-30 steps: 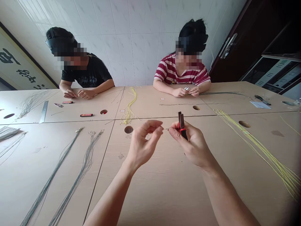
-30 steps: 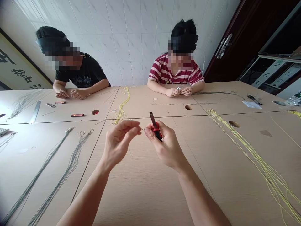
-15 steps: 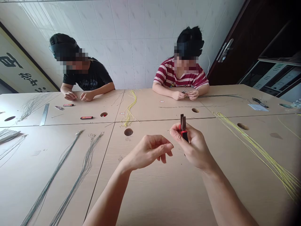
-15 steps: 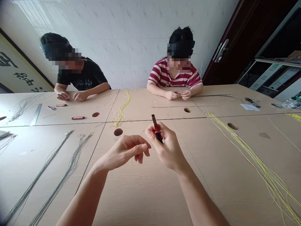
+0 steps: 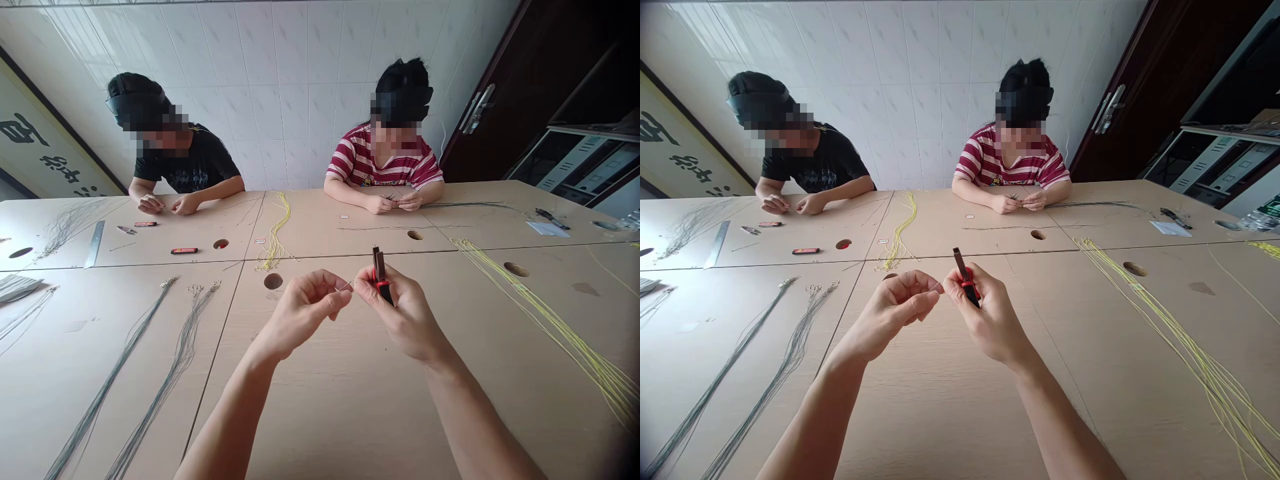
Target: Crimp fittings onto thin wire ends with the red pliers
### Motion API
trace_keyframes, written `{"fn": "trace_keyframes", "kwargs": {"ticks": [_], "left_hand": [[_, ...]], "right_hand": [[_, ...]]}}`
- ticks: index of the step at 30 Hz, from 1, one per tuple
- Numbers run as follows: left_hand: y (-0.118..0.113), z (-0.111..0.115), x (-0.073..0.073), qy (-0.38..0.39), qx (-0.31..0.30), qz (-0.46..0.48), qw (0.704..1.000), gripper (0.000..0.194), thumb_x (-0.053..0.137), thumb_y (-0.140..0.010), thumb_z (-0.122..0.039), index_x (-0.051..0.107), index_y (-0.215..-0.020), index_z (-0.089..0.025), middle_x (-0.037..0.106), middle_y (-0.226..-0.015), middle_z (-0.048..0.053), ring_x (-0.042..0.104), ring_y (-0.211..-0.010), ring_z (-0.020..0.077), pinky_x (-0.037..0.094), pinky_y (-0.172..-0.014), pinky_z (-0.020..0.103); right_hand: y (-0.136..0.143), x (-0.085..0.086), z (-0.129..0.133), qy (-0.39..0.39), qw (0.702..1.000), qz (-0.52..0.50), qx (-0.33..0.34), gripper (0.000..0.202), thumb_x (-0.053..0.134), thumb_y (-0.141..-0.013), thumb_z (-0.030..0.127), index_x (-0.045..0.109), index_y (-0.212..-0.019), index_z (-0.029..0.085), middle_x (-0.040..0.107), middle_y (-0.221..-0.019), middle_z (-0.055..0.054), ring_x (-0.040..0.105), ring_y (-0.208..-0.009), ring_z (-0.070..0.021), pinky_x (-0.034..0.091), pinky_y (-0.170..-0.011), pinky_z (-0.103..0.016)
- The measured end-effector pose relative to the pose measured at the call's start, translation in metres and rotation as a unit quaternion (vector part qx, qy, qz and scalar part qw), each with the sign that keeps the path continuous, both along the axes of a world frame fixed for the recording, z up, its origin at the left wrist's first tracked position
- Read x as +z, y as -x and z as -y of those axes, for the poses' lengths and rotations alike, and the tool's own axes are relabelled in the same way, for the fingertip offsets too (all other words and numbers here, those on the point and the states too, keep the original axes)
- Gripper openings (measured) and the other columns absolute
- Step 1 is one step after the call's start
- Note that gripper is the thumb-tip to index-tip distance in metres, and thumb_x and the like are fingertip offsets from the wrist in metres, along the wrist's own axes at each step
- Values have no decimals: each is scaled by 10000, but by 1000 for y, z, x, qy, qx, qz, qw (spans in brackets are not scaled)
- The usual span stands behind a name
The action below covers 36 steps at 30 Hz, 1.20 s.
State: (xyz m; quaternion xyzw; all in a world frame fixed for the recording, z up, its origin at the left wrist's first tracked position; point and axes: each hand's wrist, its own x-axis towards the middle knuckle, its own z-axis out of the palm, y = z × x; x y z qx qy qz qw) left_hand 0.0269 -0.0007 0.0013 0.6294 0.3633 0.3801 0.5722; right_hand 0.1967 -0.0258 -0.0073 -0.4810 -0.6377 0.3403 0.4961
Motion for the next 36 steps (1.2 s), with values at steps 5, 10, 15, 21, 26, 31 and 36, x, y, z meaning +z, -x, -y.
{"fn": "trace_keyframes", "kwargs": {"ticks": [5,10,15,21,26,31,36], "left_hand": [[0,-1,-3,37,37,9,999,161,605,-838,-333,610,-762,-190,356,-549,-62,247,-482,67,213,-447,221],[0,-3,-6,56,53,16,997,192,621,-820,-333,587,-688,-197,273,-517,-69,168,-470,76,135,-444,246],[0,-2,-4,66,53,20,996,181,616,-827,-305,592,-696,-181,281,-520,-70,153,-481,69,121,-455,252],[0,-1,-5,73,55,26,995,176,606,-839,-295,585,-714,-173,307,-539,-71,171,-495,66,133,-467,254],[-1,0,-5,71,61,24,995,177,601,-832,-295,566,-707,-174,307,-528,-76,178,-495,66,139,-470,253],[-1,-2,-5,72,69,20,995,168,588,-821,-281,549,-698,-174,292,-516,-81,183,-494,67,139,-466,249],[2,-5,-4,72,85,4,994,139,574,-800,-251,560,-690,-168,270,-495,-87,176,-477,61,125,-458,249]], "right_hand": [[2,-1,-1,7,1000,-5,11,218,553,-922,366,534,-771,209,427,-654,41,356,-569,-100,324,-527,-248],[4,-3,-1,15,1000,-2,18,222,551,-923,374,541,-777,208,420,-655,40,352,-569,-99,324,-522,-247],[3,-4,-1,22,999,-9,27,212,555,-925,368,540,-787,208,413,-651,45,345,-570,-94,318,-521,-239],[3,-5,-1,24,999,-12,31,220,554,-926,377,537,-781,213,401,-640,49,336,-564,-93,309,-510,-234],[4,-8,-2,18,1000,-4,18,210,555,-925,382,543,-792,220,415,-653,45,353,-579,-97,321,-522,-234],[6,-9,-2,14,1000,13,7,212,548,-926,398,553,-810,221,466,-686,34,395,-607,-107,347,-553,-240],[2,-12,-4,-13,995,91,-26,197,530,-934,383,551,-836,214,479,-695,27,433,-628,-125,371,-596,-259]]}}
